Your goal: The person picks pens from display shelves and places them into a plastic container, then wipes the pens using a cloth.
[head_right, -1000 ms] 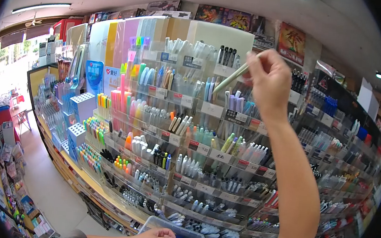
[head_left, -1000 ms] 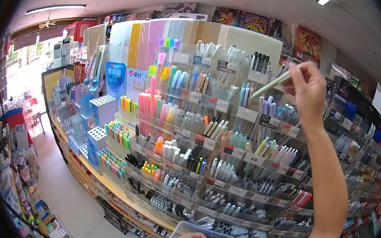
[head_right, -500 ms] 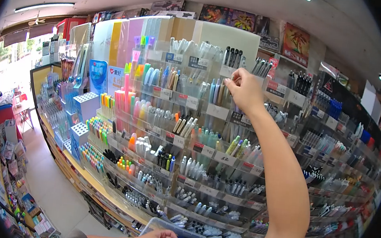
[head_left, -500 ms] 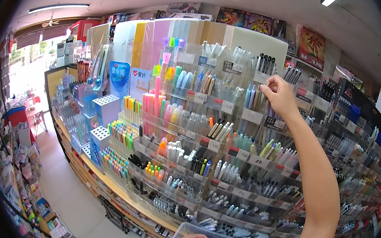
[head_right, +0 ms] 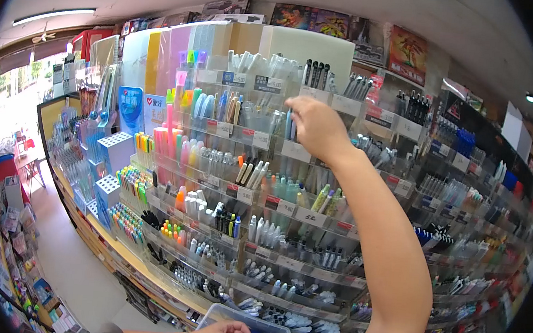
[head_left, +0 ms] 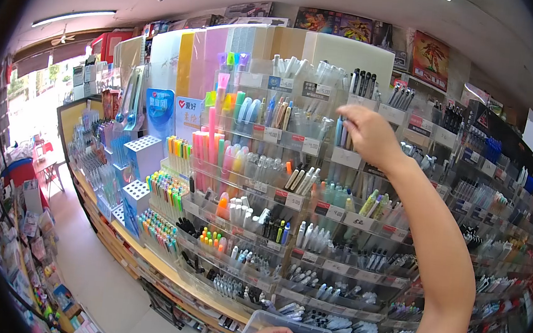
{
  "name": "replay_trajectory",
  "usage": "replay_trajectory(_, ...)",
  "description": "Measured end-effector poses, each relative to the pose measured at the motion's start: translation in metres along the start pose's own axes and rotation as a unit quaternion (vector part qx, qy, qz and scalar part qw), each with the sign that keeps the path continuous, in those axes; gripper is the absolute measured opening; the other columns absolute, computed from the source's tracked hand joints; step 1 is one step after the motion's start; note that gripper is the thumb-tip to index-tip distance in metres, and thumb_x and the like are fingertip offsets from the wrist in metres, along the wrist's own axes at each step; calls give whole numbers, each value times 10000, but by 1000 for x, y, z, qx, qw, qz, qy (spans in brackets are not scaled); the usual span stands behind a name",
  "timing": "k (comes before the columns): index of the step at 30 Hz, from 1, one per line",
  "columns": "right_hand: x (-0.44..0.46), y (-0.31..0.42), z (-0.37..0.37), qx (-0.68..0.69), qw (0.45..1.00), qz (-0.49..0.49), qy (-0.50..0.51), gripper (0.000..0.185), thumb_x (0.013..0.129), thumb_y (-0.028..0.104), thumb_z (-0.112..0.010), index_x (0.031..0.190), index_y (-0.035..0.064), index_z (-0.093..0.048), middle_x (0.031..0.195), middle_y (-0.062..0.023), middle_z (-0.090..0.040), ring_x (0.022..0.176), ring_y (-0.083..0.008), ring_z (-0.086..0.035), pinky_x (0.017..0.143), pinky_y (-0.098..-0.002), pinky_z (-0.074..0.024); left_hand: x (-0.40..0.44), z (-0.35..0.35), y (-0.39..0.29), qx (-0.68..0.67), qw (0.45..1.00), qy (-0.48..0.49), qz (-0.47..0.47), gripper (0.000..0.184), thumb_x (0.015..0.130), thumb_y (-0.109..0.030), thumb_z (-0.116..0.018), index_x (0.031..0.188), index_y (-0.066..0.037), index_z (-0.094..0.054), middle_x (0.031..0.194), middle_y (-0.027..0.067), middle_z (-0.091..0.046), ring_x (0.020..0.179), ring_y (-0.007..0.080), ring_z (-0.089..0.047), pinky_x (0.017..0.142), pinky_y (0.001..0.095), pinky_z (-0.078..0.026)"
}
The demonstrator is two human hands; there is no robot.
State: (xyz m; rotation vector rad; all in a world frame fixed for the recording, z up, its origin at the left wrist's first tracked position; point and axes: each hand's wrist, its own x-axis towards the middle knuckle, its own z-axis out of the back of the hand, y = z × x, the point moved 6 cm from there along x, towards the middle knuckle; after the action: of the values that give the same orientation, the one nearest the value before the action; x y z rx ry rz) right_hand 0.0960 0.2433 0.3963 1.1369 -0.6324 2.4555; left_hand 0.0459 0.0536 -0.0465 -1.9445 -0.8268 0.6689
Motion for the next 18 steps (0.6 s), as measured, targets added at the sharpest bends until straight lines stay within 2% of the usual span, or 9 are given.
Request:
replay_trajectory(2,-4,-3,-5,18,999,-23,25,185,771,40,-490,891,-12,-622,982,-182,-598,908,-345,-554,801,-363,-445,-1,0,-1,5,1000,-1,3,158,898,-185,-492,976,-52,-525,651,-15,-475,551,52,-427,489,183,-340)
replay_trajectory(5,-2,-9,4,61,996,-58,34,181,772,50,-494,884,-19,-617,931,-181,-613,871,-335,-580,776,-364,-455,-2,-1,-1,2,1000,-5,3,158,898,-184,-492,974,-49,-526,651,-13,-474,551,55,-426,488,184,-338)
replay_trajectory(8,0,-14,30,89,992,-72,-52,174,771,71,-510,875,-21,-615,862,-170,-628,816,-312,-603,745,-359,-460,-3,-1,-2,-1,1000,-8,3,158,899,-182,-489,974,-48,-525,658,-12,-476,556,55,-428,488,184,-339)
replay_trajectory(11,-5,-41,48,140,968,-194,-72,167,765,80,-524,859,-26,-614,811,-166,-628,774,-292,-609,720,-357,-461,-1,-2,1,-9,1000,2,4,159,900,-181,-487,975,-46,-525,667,-12,-479,564,52,-431,492,182,-343)
replay_trajectory(12,-8,-41,49,95,974,-202,-40,166,761,89,-532,851,-24,-613,784,-166,-621,754,-293,-598,710,-355,-458,1,-2,3,-10,1000,6,4,160,901,-182,-486,976,-47,-525,670,-12,-479,566,51,-432,493,182,-344)
replay_trajectory(15,-20,-31,41,24,993,-116,22,172,754,109,-548,850,-15,-620,823,-169,-618,786,-299,-588,725,-354,-452,1,-5,3,6,1000,5,7,163,901,-184,-485,981,-47,-524,670,-14,-480,570,48,-434,497,179,-348)
replay_trajectory(18,-29,-27,30,-10,988,-143,55,184,749,146,-566,838,1,-635,872,-161,-615,826,-311,-575,746,-360,-445,2,-3,3,14,1000,14,8,164,902,-184,-484,984,-48,-523,667,-15,-480,571,47,-435,497,178,-348)
